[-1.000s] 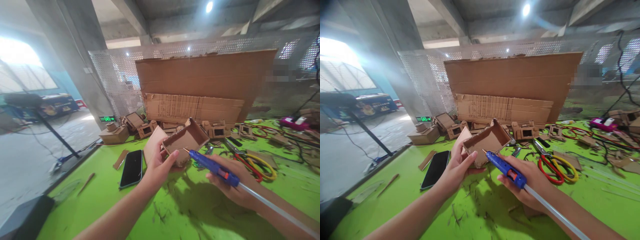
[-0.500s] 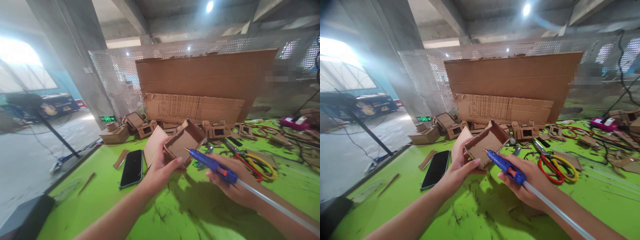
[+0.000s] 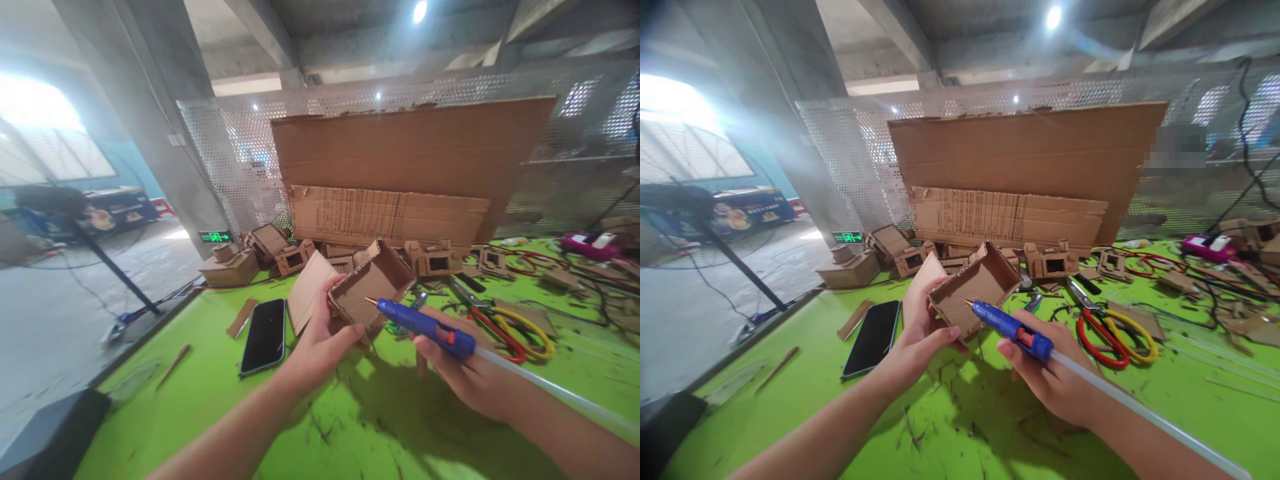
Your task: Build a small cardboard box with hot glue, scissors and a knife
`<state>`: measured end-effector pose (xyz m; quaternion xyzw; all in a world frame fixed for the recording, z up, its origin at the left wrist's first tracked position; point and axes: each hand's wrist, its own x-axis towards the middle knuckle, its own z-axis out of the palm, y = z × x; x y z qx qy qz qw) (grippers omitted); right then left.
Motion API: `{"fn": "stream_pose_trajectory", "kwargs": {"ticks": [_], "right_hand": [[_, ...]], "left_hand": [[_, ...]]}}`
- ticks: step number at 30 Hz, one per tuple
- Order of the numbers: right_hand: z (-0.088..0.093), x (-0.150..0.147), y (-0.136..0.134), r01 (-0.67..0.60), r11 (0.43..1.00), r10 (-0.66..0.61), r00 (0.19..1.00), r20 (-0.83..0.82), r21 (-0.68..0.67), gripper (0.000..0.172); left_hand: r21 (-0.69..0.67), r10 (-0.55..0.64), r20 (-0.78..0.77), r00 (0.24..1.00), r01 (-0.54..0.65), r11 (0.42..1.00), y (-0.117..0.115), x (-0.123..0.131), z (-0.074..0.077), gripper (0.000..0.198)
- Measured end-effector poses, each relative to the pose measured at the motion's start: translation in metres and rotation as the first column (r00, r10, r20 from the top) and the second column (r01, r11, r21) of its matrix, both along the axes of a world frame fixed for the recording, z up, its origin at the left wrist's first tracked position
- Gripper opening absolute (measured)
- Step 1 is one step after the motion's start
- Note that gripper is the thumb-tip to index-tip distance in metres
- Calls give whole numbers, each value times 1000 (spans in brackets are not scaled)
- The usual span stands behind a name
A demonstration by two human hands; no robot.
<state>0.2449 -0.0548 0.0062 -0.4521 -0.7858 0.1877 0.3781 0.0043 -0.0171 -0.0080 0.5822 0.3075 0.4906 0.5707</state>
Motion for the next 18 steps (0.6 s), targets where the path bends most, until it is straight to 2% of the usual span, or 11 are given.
{"fn": "stream_pose_trajectory", "kwargs": {"ticks": [6,10,12,14,16,18], "right_hand": [[2,-3,-4,18,1000,-19,1000,10,20,42],[5,-4,-7,4,998,-6,999,-34,-56,43],[6,-6,-7,-2,997,-2,999,-52,-75,44],[6,-7,-8,-14,996,8,998,-67,-89,45],[6,-8,-8,-37,994,28,996,-81,-104,45],[5,-8,-7,-53,990,41,995,-95,-129,43]], "left_hand": [[29,-34,33,999,33,999,0,-2,-1,79],[58,-74,11,997,73,996,1,0,-5,98],[66,-22,-52,998,25,998,2,2,-7,106],[118,57,-102,993,-44,992,4,4,-9,103],[229,162,-151,975,-125,965,5,5,-10,97],[361,283,-222,933,-191,913,6,4,-10,94]]}}
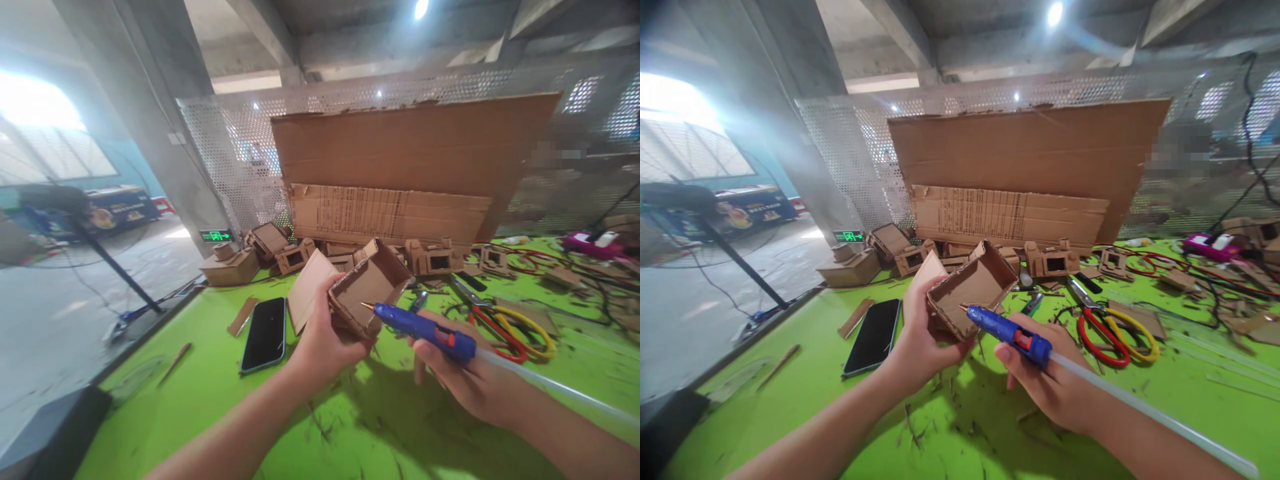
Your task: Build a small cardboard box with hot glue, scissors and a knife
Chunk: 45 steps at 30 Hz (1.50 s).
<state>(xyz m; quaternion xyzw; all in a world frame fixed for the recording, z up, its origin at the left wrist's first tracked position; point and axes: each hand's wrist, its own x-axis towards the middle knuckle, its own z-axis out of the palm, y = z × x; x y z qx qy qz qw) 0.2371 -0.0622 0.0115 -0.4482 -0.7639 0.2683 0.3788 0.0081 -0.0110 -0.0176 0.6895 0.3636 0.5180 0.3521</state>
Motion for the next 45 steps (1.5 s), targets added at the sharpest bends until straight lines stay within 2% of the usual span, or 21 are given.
{"fn": "stream_pose_trajectory", "kwargs": {"ticks": [2,5,12,16,20,24,31,45], "right_hand": [[-2,1,1,-10,999,10,1000,-11,-42,40],[-6,4,1,-22,996,19,999,-33,-91,36],[-6,0,-5,-21,999,19,998,-61,-32,36],[-10,0,-5,-47,999,49,996,-80,19,39],[-12,2,-6,-64,998,64,993,-96,5,38],[-7,1,-7,-43,999,43,997,-59,11,41],[-4,0,-8,-10,1000,10,1000,-24,17,42],[0,0,-6,3,998,-8,997,74,60,49]], "left_hand": [[76,76,-100,992,-68,995,0,-2,0,95],[36,56,-179,982,-50,998,-1,-4,-1,97],[-91,13,-246,969,-37,995,-7,-3,0,102],[-79,25,-300,954,-51,996,-9,-5,0,103],[-28,51,-354,934,-65,997,-9,-6,-2,102],[-8,28,-369,929,-33,999,-8,-7,-3,102],[-25,50,-420,906,-66,998,-7,-8,-5,103],[-49,40,-377,926,-63,997,-9,-6,1,101]]}}
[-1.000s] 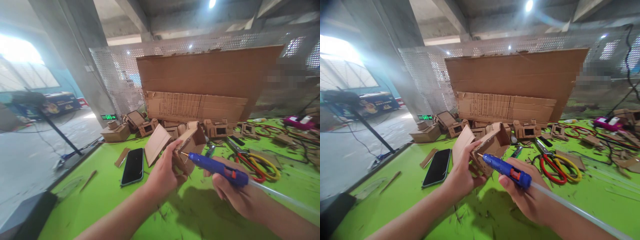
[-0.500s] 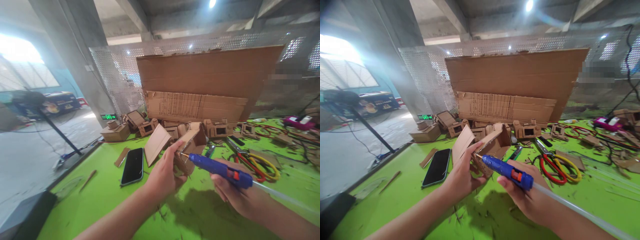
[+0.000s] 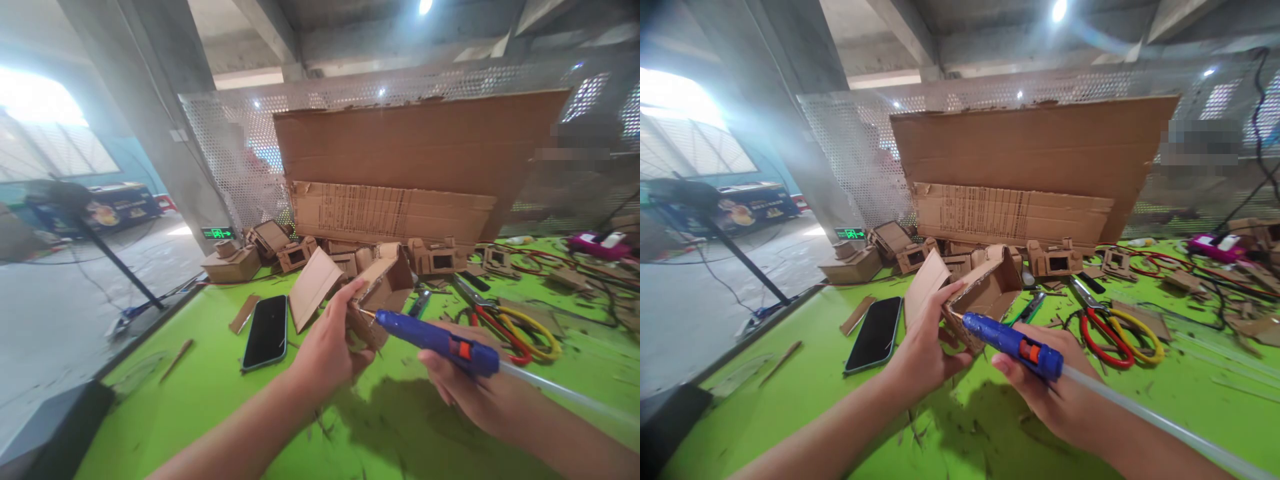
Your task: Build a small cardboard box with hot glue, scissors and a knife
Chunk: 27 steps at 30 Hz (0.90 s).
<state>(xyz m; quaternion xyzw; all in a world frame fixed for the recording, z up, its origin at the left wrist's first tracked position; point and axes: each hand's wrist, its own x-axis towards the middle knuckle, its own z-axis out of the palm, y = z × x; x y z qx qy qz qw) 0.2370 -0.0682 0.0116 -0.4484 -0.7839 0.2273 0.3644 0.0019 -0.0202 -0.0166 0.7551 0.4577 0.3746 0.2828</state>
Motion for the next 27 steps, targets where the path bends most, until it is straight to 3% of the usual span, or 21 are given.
{"fn": "stream_pose_trajectory", "kwargs": {"ticks": [14,23,27], "right_hand": [[2,-1,0,-8,999,10,999,39,-36,50],[2,-1,2,-11,1000,11,997,78,-1,50],[-1,0,4,-35,999,34,998,61,16,49]], "left_hand": [[-69,14,123,992,-5,998,1,2,4,103],[83,72,158,985,-86,993,6,-1,3,103],[88,59,200,978,-78,993,6,0,6,100]]}}
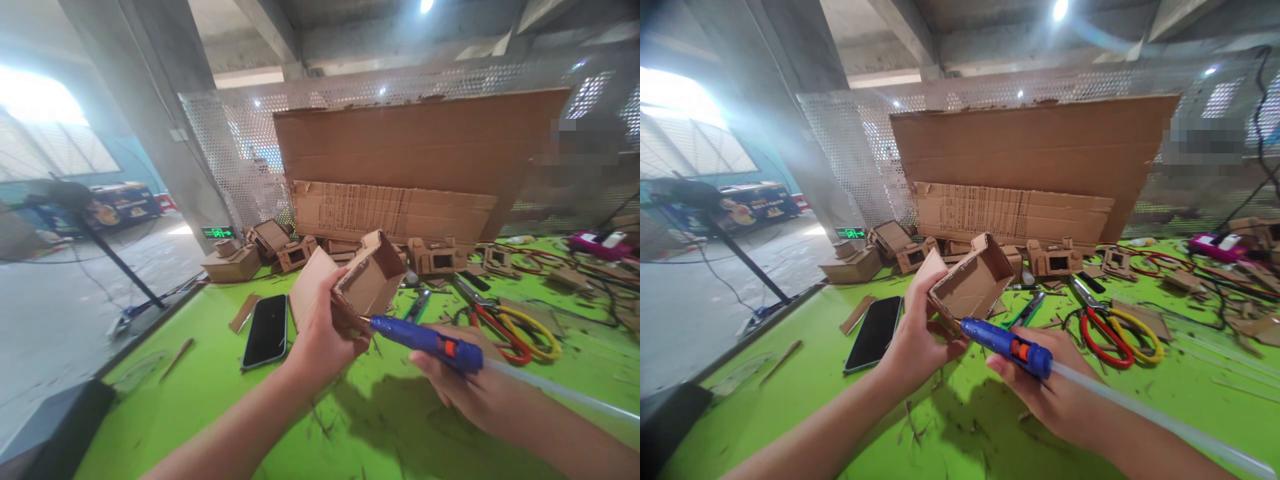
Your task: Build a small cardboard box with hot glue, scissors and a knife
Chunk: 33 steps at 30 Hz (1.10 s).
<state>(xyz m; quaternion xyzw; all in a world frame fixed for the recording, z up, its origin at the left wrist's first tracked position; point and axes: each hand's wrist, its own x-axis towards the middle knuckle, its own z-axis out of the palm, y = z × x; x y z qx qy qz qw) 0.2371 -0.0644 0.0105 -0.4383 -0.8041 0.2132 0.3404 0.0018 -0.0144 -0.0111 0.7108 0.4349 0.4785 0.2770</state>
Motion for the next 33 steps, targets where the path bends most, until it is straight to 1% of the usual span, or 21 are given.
{"fn": "stream_pose_trajectory", "kwargs": {"ticks": [5,10,16,19,25,30,33], "right_hand": [[1,-1,-2,27,999,-27,1000,7,-21,49],[2,-1,-2,42,998,-42,999,-4,-53,48],[-3,2,3,11,1000,-11,1000,9,-14,45],[-4,2,3,10,1000,-10,1000,21,1,44],[-1,2,3,13,1000,-13,1000,29,-3,42],[3,2,2,22,997,-27,998,62,73,44],[3,2,1,29,994,-38,996,78,109,44]], "left_hand": [[3,15,14,1000,-15,1000,1,0,2,99],[40,34,21,999,-35,999,5,-1,2,97],[49,108,24,994,-109,993,6,-5,1,98],[64,126,13,992,-127,990,8,-6,2,97],[87,121,14,993,-122,989,12,-9,3,98],[52,116,35,993,-118,992,11,-10,3,100],[65,129,65,989,-133,989,11,-10,3,100]]}}
